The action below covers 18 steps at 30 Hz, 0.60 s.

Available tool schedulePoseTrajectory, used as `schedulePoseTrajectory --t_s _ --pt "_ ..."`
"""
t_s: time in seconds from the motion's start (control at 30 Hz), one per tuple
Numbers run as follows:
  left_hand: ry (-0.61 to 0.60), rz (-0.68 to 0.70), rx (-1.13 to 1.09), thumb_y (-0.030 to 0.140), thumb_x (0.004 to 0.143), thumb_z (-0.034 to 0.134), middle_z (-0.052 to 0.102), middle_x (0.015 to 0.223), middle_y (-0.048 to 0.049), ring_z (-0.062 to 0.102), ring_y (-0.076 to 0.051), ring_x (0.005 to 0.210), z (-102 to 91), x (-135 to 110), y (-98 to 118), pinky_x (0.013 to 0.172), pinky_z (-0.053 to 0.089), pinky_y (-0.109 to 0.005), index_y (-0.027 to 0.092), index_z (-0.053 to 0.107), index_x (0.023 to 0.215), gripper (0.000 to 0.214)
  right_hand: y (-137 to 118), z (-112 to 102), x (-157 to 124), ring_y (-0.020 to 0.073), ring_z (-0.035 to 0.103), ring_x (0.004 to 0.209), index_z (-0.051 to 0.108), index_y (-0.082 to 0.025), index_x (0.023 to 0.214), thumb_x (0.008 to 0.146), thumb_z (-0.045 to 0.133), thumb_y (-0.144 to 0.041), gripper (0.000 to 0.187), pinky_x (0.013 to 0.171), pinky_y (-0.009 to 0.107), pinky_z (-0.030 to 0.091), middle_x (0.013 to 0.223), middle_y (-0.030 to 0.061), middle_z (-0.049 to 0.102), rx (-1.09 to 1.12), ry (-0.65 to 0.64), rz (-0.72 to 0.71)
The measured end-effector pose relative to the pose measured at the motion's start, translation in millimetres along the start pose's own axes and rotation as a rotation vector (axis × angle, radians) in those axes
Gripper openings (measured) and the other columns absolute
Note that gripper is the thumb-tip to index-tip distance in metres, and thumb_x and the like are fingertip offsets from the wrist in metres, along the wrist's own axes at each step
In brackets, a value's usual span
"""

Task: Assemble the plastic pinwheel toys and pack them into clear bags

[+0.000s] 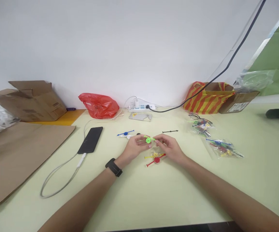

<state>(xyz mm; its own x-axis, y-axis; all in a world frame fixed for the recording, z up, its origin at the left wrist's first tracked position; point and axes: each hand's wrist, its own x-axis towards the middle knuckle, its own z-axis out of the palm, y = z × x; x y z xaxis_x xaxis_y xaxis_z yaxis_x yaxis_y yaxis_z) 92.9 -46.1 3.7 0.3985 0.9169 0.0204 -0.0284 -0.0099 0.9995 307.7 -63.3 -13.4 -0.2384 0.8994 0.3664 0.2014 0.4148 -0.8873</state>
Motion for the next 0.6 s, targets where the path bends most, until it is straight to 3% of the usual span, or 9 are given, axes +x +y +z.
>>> schedulePoseTrajectory --t_s 0.17,0.6 --pt "-0.023 0.054 0.069 0.039 0.075 0.090 0.079 0.111 -0.0104 0.076 -0.028 0.104 4.0 -0.9 3.4 0.098 0.061 -0.045 0.017 0.076 0.108 0.042 -4.3 0.1 -2.2 0.0244 0.068 0.096 0.076 -0.028 0.112 0.103 0.056 -0.038 0.025 0.083 0.040 0.056 0.103 0.0091 0.069 -0.085 -0.063 -0.101" --pt "-0.003 0.218 0.318 0.037 0.091 0.076 0.078 0.112 -0.0096 0.075 -0.026 0.103 9.3 -5.1 0.1 0.094 0.062 -0.040 0.020 0.078 0.111 0.027 -6.8 1.4 -4.8 0.0220 0.067 0.087 0.067 -0.026 0.113 0.099 0.059 -0.036 0.019 0.075 0.035 0.055 0.100 0.0058 0.071 -0.047 -0.066 -0.038"
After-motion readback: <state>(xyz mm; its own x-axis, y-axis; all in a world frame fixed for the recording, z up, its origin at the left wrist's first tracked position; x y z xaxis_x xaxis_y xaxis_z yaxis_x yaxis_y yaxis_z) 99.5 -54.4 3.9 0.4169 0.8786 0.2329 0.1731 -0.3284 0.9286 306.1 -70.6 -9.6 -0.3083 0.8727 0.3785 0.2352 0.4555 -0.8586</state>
